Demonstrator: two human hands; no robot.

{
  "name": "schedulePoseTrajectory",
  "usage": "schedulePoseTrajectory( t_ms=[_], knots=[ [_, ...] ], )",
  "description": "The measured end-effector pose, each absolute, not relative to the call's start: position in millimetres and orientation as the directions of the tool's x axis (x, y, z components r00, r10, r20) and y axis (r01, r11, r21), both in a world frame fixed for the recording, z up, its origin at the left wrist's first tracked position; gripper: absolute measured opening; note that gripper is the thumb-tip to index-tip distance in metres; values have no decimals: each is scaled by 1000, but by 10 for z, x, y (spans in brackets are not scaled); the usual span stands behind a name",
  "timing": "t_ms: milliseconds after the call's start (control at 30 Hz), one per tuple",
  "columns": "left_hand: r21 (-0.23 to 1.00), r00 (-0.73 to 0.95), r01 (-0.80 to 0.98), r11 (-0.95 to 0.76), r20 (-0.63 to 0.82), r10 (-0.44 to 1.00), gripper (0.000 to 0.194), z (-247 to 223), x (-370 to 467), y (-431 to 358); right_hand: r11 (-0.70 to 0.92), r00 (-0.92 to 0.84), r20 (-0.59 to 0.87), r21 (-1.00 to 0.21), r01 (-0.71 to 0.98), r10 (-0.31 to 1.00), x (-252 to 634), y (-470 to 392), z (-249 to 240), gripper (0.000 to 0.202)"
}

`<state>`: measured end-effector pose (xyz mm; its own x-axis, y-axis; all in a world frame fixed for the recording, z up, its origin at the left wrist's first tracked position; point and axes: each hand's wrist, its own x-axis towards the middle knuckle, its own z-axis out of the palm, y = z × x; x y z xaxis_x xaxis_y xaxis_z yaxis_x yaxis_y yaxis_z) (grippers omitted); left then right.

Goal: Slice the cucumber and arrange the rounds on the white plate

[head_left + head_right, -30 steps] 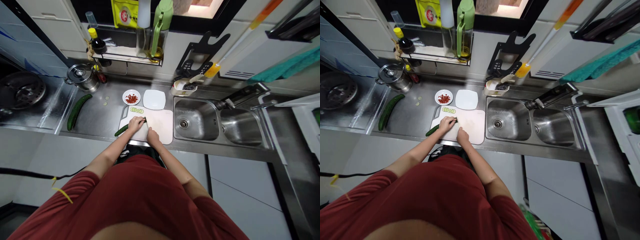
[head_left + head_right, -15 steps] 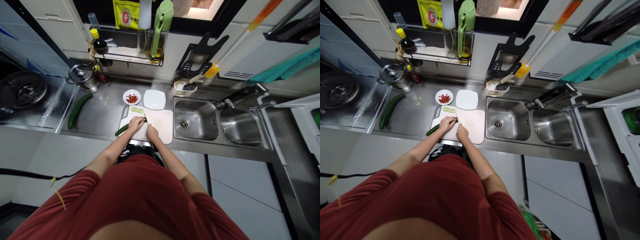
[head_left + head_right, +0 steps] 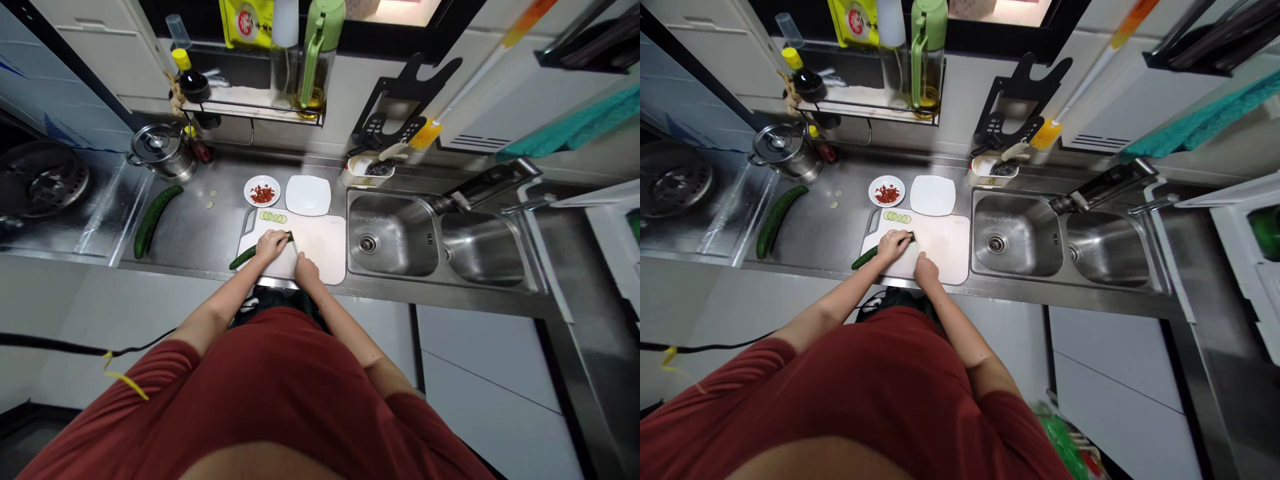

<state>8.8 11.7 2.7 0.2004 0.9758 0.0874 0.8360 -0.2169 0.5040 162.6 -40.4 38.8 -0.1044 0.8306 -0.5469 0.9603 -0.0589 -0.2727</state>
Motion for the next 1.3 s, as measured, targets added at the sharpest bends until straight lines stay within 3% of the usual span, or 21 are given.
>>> schedulePoseTrajectory(
  t_ms=[500, 1000, 1167, 1300],
  knots=[
    [512, 196, 831, -216, 94, 976, 26, 19, 74, 116, -66, -118, -534, -313, 948, 837, 1551, -105, 459, 29],
    [533, 131, 837, -128, 32, 991, 27, 85, 92, 120, -55, -117, -567, -277, 959, 816, 1782, -510, 432, 29],
    [589, 87, 802, -101, 52, 995, 29, 123, 82, 115, 10, -113, -536, -191, 982, 837, 1944, -545, 513, 32],
    [676, -55, 737, -10, 75, 996, 31, 151, 40, 167, 87, -111, -358, -85, 993, 927, 2116, -557, 612, 38]
  ],
)
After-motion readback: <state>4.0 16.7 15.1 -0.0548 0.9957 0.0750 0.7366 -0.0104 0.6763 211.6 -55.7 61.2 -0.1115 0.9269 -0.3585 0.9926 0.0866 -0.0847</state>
